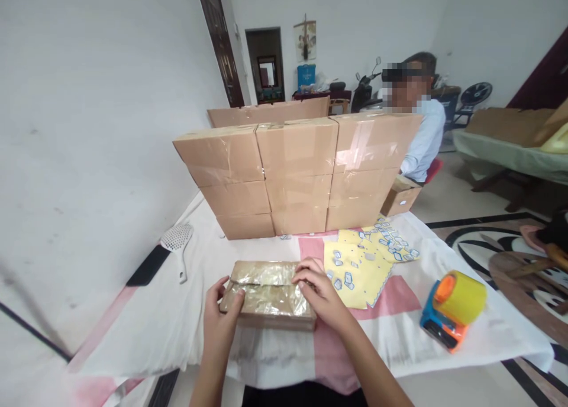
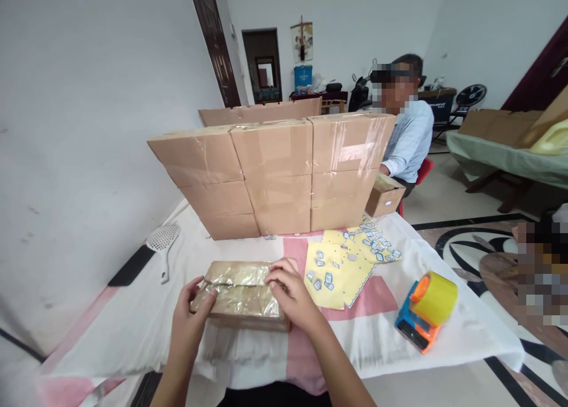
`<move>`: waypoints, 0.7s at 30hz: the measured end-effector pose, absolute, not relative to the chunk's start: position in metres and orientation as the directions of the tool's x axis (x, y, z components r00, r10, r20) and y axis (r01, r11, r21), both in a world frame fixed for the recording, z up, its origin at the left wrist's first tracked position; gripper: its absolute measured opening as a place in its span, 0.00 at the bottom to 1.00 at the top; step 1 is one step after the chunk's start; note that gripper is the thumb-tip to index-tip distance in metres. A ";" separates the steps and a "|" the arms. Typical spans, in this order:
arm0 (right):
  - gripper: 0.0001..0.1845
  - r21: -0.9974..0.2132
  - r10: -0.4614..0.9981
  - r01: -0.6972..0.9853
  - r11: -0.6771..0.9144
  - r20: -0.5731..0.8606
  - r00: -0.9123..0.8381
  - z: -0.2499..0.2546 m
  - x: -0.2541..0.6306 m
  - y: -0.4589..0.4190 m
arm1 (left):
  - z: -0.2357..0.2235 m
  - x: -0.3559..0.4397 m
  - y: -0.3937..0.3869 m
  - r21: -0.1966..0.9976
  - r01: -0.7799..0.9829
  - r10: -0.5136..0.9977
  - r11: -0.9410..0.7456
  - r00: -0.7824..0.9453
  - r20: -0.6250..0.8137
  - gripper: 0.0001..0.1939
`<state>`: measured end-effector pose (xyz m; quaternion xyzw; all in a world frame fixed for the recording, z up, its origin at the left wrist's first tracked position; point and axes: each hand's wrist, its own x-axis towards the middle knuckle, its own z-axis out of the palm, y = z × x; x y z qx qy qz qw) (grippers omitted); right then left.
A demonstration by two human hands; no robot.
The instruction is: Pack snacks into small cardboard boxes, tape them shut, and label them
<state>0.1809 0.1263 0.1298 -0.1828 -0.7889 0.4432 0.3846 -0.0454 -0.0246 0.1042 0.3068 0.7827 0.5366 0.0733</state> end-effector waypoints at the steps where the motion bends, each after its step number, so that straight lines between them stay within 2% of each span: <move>1: 0.10 -0.837 0.623 -0.058 0.544 0.449 -0.640 0.128 0.181 0.126 | 0.107 -0.042 -0.025 0.855 0.466 0.554 0.227 -0.784 0.280 0.30; 3: 0.15 -0.838 0.624 -0.069 0.541 0.455 -0.635 0.125 0.182 0.124 | 0.114 -0.031 -0.027 0.730 0.657 0.555 0.186 -0.684 0.473 0.22; 5: 0.20 -0.853 0.652 -0.054 0.520 0.437 -0.620 0.122 0.182 0.123 | 0.121 -0.017 -0.027 0.531 0.843 0.636 0.087 -0.457 0.622 0.15; 7: 0.21 -0.872 0.686 -0.016 0.489 0.396 -0.610 0.121 0.180 0.121 | 0.125 -0.004 -0.024 0.335 0.940 0.761 -0.057 -0.176 0.625 0.16; 9: 0.20 -0.879 0.701 0.019 0.477 0.368 -0.611 0.122 0.179 0.118 | 0.126 0.006 -0.020 0.183 0.971 0.825 -0.152 0.023 0.564 0.22; 12: 0.19 -0.841 0.743 0.077 0.535 0.426 -0.517 0.129 0.198 0.108 | 0.127 0.012 -0.016 0.044 0.991 0.825 -0.125 0.080 0.560 0.25; 13: 0.19 -0.815 0.772 0.116 0.567 0.478 -0.419 0.131 0.213 0.104 | 0.127 0.013 -0.016 0.021 0.994 0.819 -0.110 0.078 0.568 0.24; 15: 0.18 -0.766 0.800 0.246 0.594 0.593 -0.088 0.131 0.258 0.100 | 0.129 0.014 -0.018 -0.001 0.996 0.816 -0.092 0.076 0.573 0.23; 16: 0.18 -0.759 0.766 0.322 0.566 0.628 0.136 0.128 0.287 0.101 | 0.130 0.014 -0.020 -0.004 0.996 0.818 -0.091 0.077 0.570 0.22; 18: 0.27 -0.815 0.658 0.398 0.420 0.576 0.485 0.114 0.348 0.108 | 0.131 0.014 -0.022 0.006 0.996 0.832 -0.090 0.072 0.551 0.23; 20: 0.35 -0.859 0.592 0.425 0.286 0.507 0.627 0.095 0.402 0.122 | 0.132 0.015 -0.021 0.029 0.996 0.846 -0.089 0.061 0.530 0.22; 21: 0.35 -0.883 0.618 0.401 0.245 0.461 0.637 0.085 0.424 0.130 | 0.132 0.015 -0.019 0.041 0.995 0.849 -0.093 0.058 0.525 0.22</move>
